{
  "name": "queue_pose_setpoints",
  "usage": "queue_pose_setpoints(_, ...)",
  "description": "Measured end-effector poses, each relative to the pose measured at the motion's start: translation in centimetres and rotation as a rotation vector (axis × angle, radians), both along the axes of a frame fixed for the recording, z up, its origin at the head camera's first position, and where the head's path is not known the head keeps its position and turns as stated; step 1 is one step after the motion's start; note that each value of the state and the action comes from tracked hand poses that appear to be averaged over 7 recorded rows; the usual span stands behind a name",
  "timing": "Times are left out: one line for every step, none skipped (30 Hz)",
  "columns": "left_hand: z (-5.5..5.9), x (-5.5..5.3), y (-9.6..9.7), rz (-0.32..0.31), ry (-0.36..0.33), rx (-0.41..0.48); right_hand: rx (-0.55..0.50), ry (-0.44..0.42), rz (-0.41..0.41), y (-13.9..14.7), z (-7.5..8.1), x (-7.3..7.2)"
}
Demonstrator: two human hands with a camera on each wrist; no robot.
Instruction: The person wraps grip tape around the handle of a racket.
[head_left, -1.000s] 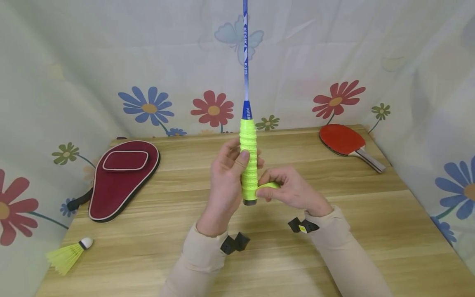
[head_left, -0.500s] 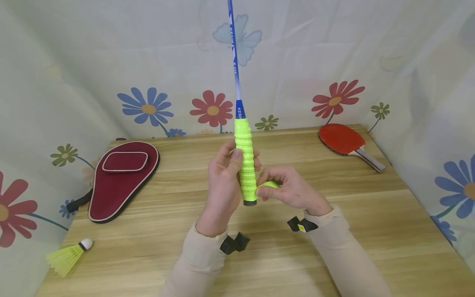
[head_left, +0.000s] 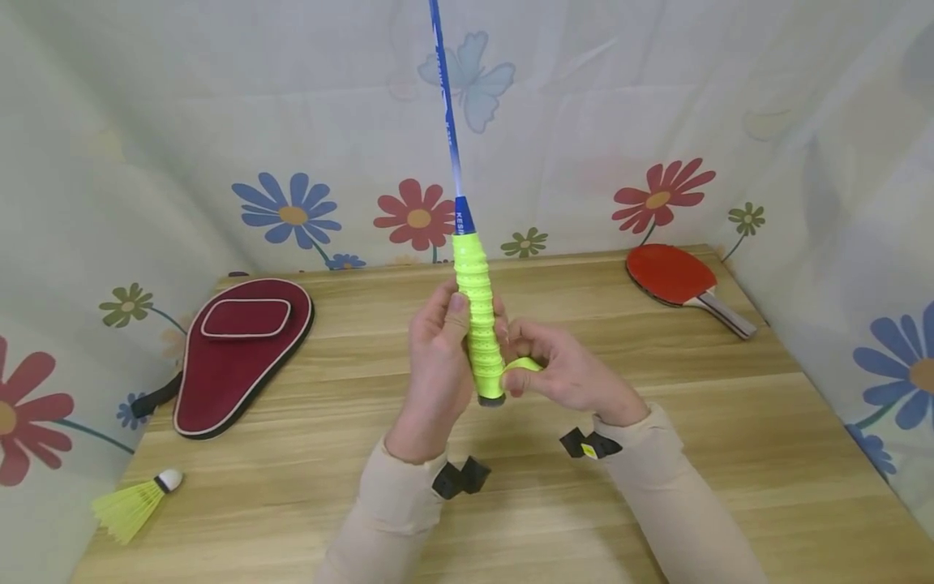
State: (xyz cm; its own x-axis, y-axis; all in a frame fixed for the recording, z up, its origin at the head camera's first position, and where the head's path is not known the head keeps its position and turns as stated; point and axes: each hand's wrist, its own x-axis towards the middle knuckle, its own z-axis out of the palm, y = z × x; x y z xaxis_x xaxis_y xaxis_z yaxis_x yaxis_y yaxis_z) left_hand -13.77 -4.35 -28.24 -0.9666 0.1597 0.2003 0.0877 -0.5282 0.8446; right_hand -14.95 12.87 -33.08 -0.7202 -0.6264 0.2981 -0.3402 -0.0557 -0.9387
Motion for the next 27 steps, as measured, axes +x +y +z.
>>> queue_pose_setpoints(0.0, 0.0, 0.0, -0.008, -0.003, 0.007, 0.003, -0.004, 0.011, -0.1, 0.1, 0.0)
queue_pose_setpoints(0.0, 0.0, 0.0, -0.016, -0.006, 0.015, 0.013, -0.007, 0.019, -0.1, 0.2, 0.0)
queue_pose_setpoints(0.0, 0.0, 0.0, -0.024, -0.010, 0.027, 0.027, -0.011, 0.027, -0.2, 0.3, 0.0)
queue_pose_setpoints(0.1, 0.0, 0.0, -0.033, -0.017, 0.039, 0.042, -0.014, 0.033, -0.2, 0.3, -0.1)
queue_pose_setpoints(0.1, 0.0, -0.1, -0.042, -0.024, 0.050, 0.053, -0.015, 0.040, -0.3, 0.4, 0.0)
queue_pose_setpoints(0.1, 0.1, -0.1, -0.048, -0.030, 0.057, 0.067, -0.013, 0.043, -0.3, 0.4, 0.0)
queue_pose_setpoints(0.1, 0.1, -0.1, -0.055, -0.032, 0.061, 0.082, -0.012, 0.040, -0.3, 0.5, 0.0)
queue_pose_setpoints(0.0, 0.0, -0.1, -0.057, -0.030, 0.055, 0.096, -0.002, 0.033, -0.3, 0.5, 0.1)
queue_pose_setpoints(0.0, 0.0, -0.1, -0.059, -0.027, 0.049, 0.106, 0.007, 0.024, -0.3, 0.5, 0.2)
queue_pose_setpoints(0.0, 0.1, -0.1, -0.059, -0.025, 0.041, 0.115, 0.019, 0.011, -0.3, 0.5, 0.2)
queue_pose_setpoints(0.0, 0.1, -0.1, -0.057, -0.023, 0.029, 0.122, 0.033, -0.001, -0.2, 0.5, 0.3)
queue_pose_setpoints(0.0, 0.1, -0.1, -0.056, -0.021, 0.019, 0.127, 0.049, -0.013, -0.2, 0.5, 0.3)
queue_pose_setpoints(0.0, 0.1, 0.0, -0.057, -0.028, 0.014, 0.130, 0.064, -0.024, -0.2, 0.5, 0.4)
queue_pose_setpoints(0.0, 0.1, 0.0, -0.061, -0.035, 0.015, 0.127, 0.081, -0.035, -0.2, 0.4, 0.4)
queue_pose_setpoints(0.0, 0.1, 0.0, -0.068, -0.037, 0.016, 0.118, 0.092, -0.044, -0.1, 0.4, 0.4)
queue_pose_setpoints(0.1, 0.0, 0.0, -0.076, -0.041, 0.013, 0.111, 0.104, -0.056, -0.1, 0.3, 0.5)
queue_pose_setpoints(0.1, 0.0, 0.0, -0.084, -0.042, 0.006, 0.102, 0.113, -0.069, -0.1, 0.3, 0.5)
queue_pose_setpoints(0.1, -0.1, 0.0, -0.090, -0.040, -0.005, 0.092, 0.120, -0.082, -0.1, 0.3, 0.6)
queue_pose_setpoints(0.1, -0.1, 0.0, -0.092, -0.041, -0.016, 0.084, 0.124, -0.096, -0.1, 0.3, 0.7)
queue_pose_setpoints(0.1, -0.1, 0.0, -0.092, -0.036, -0.031, 0.075, 0.124, -0.109, -0.1, 0.3, 0.7)
queue_pose_setpoints(0.1, -0.2, 0.0, -0.088, -0.030, -0.049, 0.070, 0.121, -0.118, -0.1, 0.3, 0.8)
queue_pose_setpoints(0.0, -0.2, 0.0, -0.082, -0.030, -0.067, 0.071, 0.123, -0.130, -0.1, 0.3, 0.9)
queue_pose_setpoints(-0.1, -0.2, -0.1, -0.075, -0.027, -0.082, 0.068, 0.122, -0.133, -0.1, 0.3, 0.9)
queue_pose_setpoints(-0.2, -0.2, -0.1, -0.069, -0.027, -0.093, 0.066, 0.124, -0.132, -0.1, 0.2, 0.9)
queue_pose_setpoints(-0.2, -0.2, -0.1, -0.066, -0.033, -0.097, 0.065, 0.123, -0.131, 0.0, 0.2, 1.0)
queue_pose_setpoints(-0.2, -0.2, 0.0, -0.066, -0.040, -0.092, 0.066, 0.122, -0.132, 0.0, 0.2, 1.0)
queue_pose_setpoints(-0.2, -0.3, 0.0, -0.064, -0.046, -0.084, 0.067, 0.124, -0.131, 0.0, 0.2, 1.0)
